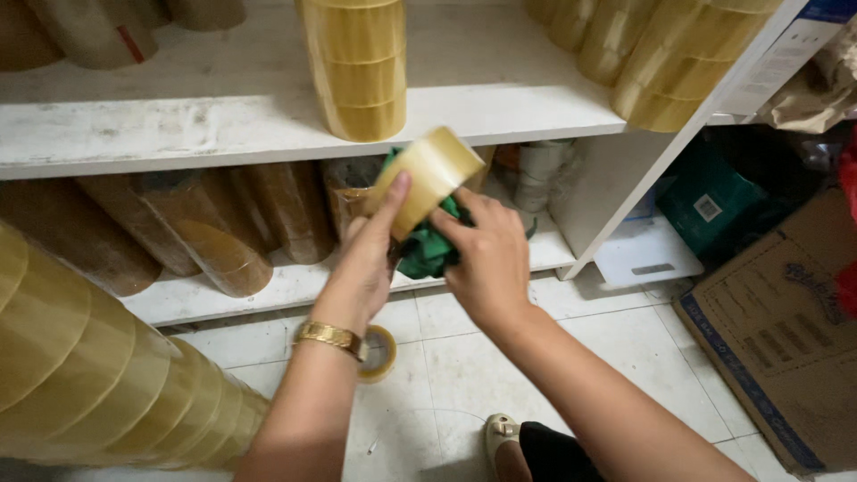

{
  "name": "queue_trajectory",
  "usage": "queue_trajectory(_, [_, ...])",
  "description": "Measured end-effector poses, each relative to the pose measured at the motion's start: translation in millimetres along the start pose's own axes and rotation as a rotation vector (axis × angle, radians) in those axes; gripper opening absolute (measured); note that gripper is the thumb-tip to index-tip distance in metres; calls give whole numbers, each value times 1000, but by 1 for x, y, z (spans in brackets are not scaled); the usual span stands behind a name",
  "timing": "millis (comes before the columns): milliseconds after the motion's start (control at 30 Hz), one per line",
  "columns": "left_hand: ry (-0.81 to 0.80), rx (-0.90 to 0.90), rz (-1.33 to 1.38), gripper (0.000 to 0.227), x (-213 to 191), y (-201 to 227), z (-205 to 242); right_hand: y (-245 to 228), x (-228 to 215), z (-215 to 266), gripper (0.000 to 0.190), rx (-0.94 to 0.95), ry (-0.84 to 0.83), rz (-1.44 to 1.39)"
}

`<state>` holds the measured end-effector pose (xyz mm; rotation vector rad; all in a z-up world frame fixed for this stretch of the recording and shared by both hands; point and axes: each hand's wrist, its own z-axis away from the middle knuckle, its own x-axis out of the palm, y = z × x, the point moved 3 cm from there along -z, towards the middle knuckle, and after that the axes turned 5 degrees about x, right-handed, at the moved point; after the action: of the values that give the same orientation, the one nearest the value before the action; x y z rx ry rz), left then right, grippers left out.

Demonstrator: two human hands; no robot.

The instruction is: The person wipes the exterior of multiple adhesive tape rolls with a green cloth while they are located on shelves and on the floor.

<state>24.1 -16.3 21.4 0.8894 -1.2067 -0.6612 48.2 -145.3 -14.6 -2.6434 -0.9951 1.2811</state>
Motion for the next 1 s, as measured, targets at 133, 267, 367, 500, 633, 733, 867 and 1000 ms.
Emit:
queue_trajectory(133, [50,59,43,99,-16,-22,-21,-12,-3,-12,53,295,98,-664])
queue_trajectory(267, [22,49,49,94,-29,-26,-23,-7,3,-10,29,982,-131,-1206])
queue_trajectory(367, [-13,38,52,88,-35,-28,-24,0,7,-5,25,1075,-189,-1455])
queue_trajectory(500, [-166,19,257,77,-37,-33,-34,10,19,0,37,1185,-292,-1674])
queue_trajectory(633, [-319,-105,443,85,-55,-58,-53,29,25,15,33,1474,-413,-1630])
queue_trajectory(733, [-495,-54,592,85,-48,-50,-40,62,49,19,52,1392,-678,-1678])
queue_trajectory(867, [-216,233,351,71,-29,-9,-44,38,13,0,51,1104,-600,-1755])
queue_trajectory(1000, [-67,530,-117,92,-3,67,-36,55,8,1,37,1038,-298,-1229])
